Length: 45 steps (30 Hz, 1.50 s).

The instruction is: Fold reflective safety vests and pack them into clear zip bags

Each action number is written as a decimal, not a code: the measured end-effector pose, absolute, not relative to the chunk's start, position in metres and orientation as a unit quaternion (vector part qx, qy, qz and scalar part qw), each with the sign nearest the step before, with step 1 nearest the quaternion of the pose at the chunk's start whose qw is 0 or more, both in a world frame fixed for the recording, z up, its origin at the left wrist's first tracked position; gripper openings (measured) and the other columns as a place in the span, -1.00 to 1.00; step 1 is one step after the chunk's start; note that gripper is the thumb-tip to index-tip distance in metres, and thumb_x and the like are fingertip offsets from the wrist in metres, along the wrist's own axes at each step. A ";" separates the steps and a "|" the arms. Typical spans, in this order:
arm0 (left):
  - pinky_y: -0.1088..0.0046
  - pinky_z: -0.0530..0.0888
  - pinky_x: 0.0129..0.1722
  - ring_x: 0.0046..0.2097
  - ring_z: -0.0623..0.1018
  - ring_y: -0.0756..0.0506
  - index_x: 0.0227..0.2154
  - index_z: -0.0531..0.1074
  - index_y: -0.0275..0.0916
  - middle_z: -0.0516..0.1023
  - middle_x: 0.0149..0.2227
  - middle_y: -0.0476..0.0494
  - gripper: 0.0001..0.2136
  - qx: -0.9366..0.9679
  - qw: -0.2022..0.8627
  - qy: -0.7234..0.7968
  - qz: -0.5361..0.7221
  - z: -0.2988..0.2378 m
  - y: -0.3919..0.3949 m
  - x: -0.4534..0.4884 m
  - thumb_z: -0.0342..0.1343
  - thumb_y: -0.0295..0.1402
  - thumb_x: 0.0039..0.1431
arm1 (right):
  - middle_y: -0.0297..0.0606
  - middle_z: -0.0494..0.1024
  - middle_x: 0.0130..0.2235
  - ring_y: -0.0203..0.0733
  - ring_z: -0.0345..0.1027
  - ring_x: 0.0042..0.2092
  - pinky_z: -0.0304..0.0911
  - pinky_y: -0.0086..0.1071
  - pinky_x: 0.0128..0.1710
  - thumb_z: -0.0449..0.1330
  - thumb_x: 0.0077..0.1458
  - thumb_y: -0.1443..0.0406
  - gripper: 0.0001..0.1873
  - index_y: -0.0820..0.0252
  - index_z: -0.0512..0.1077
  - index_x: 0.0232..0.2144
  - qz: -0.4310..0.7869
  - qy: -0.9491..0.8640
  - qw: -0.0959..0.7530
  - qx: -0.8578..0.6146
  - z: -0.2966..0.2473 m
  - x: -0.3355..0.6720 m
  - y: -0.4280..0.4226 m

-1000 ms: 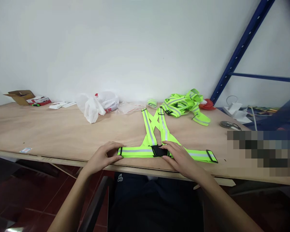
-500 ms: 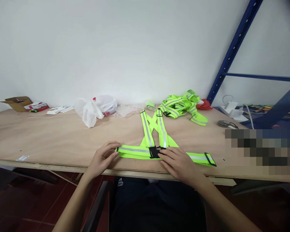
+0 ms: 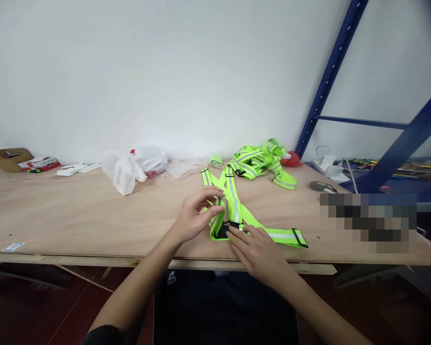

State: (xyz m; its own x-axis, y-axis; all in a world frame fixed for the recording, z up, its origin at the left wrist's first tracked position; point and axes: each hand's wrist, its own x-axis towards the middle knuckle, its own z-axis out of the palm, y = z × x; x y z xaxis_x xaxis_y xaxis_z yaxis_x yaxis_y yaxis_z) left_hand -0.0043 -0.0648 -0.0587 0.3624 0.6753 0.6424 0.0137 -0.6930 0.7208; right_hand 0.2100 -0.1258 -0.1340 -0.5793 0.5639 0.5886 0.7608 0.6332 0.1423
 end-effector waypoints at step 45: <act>0.26 0.42 0.07 0.03 0.51 -0.23 -0.11 0.49 -0.25 0.58 -0.08 -0.26 -0.82 0.946 0.072 0.266 0.171 -0.104 -0.070 0.053 0.11 -0.29 0.33 | -0.18 0.62 -0.19 -0.11 0.52 -0.14 0.46 -0.24 -0.09 0.12 0.25 0.30 -0.82 0.11 0.55 -0.24 0.207 -0.788 0.396 -0.423 -0.115 0.253 -0.141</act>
State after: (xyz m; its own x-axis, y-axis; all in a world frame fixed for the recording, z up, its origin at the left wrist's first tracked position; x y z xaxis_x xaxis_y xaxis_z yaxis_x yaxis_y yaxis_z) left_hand 0.0530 -0.0700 -0.1043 0.8000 0.5284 0.2843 0.4791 -0.8478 0.2274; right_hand 0.2525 -0.1407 -0.1148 -0.3283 0.8307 0.4496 0.5031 0.5567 -0.6610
